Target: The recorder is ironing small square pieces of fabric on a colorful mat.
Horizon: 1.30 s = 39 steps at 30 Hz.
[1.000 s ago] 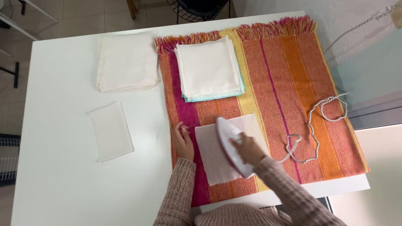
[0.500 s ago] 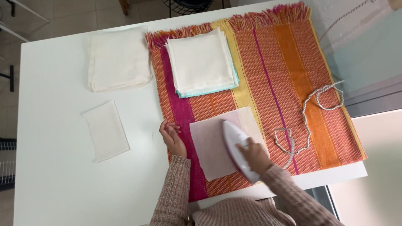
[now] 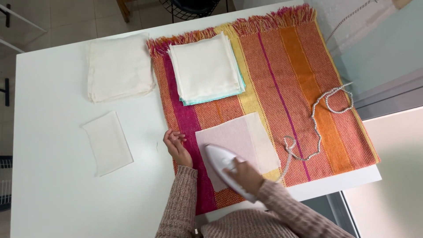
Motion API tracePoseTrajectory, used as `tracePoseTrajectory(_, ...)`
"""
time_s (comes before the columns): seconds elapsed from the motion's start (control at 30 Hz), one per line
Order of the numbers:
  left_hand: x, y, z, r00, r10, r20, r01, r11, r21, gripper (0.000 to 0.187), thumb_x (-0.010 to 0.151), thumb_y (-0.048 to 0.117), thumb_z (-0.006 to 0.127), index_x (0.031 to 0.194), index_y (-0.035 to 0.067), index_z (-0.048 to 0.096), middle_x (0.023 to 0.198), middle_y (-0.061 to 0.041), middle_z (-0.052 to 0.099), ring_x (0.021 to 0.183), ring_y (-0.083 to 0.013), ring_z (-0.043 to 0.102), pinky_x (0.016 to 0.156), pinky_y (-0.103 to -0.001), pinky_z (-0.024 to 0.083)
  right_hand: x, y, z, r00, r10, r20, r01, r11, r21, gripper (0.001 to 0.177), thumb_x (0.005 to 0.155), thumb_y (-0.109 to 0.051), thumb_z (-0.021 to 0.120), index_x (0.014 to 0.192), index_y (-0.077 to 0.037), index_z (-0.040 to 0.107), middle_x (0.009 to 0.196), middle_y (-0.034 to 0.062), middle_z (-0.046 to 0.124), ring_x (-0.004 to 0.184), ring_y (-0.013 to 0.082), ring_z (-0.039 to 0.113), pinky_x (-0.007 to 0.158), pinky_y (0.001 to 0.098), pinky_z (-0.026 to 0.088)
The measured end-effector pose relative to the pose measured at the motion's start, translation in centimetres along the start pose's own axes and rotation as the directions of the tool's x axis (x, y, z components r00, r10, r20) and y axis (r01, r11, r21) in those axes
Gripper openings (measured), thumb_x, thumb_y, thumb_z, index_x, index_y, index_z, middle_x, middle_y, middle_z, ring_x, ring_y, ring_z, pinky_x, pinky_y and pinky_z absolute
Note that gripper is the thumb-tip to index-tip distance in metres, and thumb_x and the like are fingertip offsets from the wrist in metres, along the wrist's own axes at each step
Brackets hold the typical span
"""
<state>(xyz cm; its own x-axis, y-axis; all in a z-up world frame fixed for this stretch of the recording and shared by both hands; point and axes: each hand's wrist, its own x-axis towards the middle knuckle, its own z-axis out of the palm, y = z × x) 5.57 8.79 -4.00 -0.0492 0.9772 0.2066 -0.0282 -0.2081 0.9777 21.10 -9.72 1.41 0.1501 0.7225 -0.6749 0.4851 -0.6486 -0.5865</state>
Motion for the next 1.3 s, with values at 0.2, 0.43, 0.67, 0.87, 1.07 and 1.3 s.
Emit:
tracePoseTrajectory(0.2,1.4,-2.1,-0.2,0.970,-0.141,0.200,0.077,0.952,0.297,0.026,0.102,0.011,0.051,0.126,0.004,0.054,0.111,-0.008,0.069,0.100,-0.0199,0.069,0.092,-0.032,0.059,-1.2,-0.5,1.3,0.824,-0.560,0.084,0.442,0.543,-0.714,0.037,0.089,-0.002,0.069,0.124,-0.016,0.065,0.102,0.0314,0.061,0.044,0.0201,0.060,0.031,0.0283,0.057)
tracePoseTrajectory(0.43,4.2,-6.1,6.6,0.730,-0.035,0.682,-0.352,0.837,0.420,0.017,0.083,0.021,0.073,0.098,0.015,0.067,0.081,-0.006,0.075,0.079,-0.0309,0.073,0.069,-0.043,0.060,-2.1,8.6,-7.3,0.879,0.256,-0.402,-0.308,0.949,-0.071,0.063,0.094,-0.065,0.054,0.129,-0.013,0.055,0.097,0.0258,0.070,0.090,0.0423,0.075,0.071,0.0491,0.064)
tracePoseTrajectory(0.67,2.1,-7.3,17.9,0.479,-0.355,0.803,-0.541,0.600,0.589,0.038,0.079,0.048,0.074,0.099,0.018,0.064,0.101,-0.009,0.073,0.106,-0.0317,0.069,0.085,-0.049,0.053,-4.3,14.3,-17.3,0.815,0.321,-0.483,-0.311,0.945,0.104,0.050,0.096,-0.047,0.058,0.126,-0.008,0.049,0.074,0.0189,0.068,0.049,0.0271,0.070,0.037,0.0351,0.060)
tracePoseTrajectory(0.87,-0.9,-3.0,19.2,0.300,-0.065,0.952,-0.463,0.863,0.204,0.035,0.088,0.035,0.073,0.114,0.012,0.071,0.107,-0.014,0.074,0.107,-0.0354,0.068,0.095,-0.047,0.050,-3.1,10.0,-15.7,0.365,-0.498,-0.787,-0.175,0.793,-0.583,0.074,0.066,-0.046,0.084,0.126,-0.013,0.057,0.118,0.0105,0.057,0.108,0.0342,0.059,0.085,0.0445,0.050)
tracePoseTrajectory(1.07,2.4,6.4,11.1,0.307,0.015,0.952,-0.349,0.932,0.098,0.022,0.088,0.018,0.072,0.108,0.009,0.072,0.103,-0.015,0.074,0.104,-0.0360,0.069,0.095,-0.045,0.053,-7.4,-5.4,-11.1,0.382,-0.571,-0.727,0.299,0.820,-0.487,0.060,0.073,-0.036,0.081,0.123,-0.008,0.060,0.118,0.0128,0.064,0.105,0.0346,0.062,0.091,0.0450,0.049)
tracePoseTrajectory(1.3,6.0,13.7,3.7,0.449,0.119,0.885,-0.389,0.919,0.073,0.023,0.084,0.006,0.070,0.106,0.012,0.071,0.107,-0.009,0.075,0.106,-0.0298,0.069,0.100,-0.042,0.052,-11.7,-12.6,-12.3,0.371,-0.619,-0.693,0.429,0.776,-0.463,0.043,0.073,-0.024,0.080,0.112,-0.009,0.067,0.110,0.0094,0.069,0.098,0.0274,0.064,0.087,0.0377,0.052)
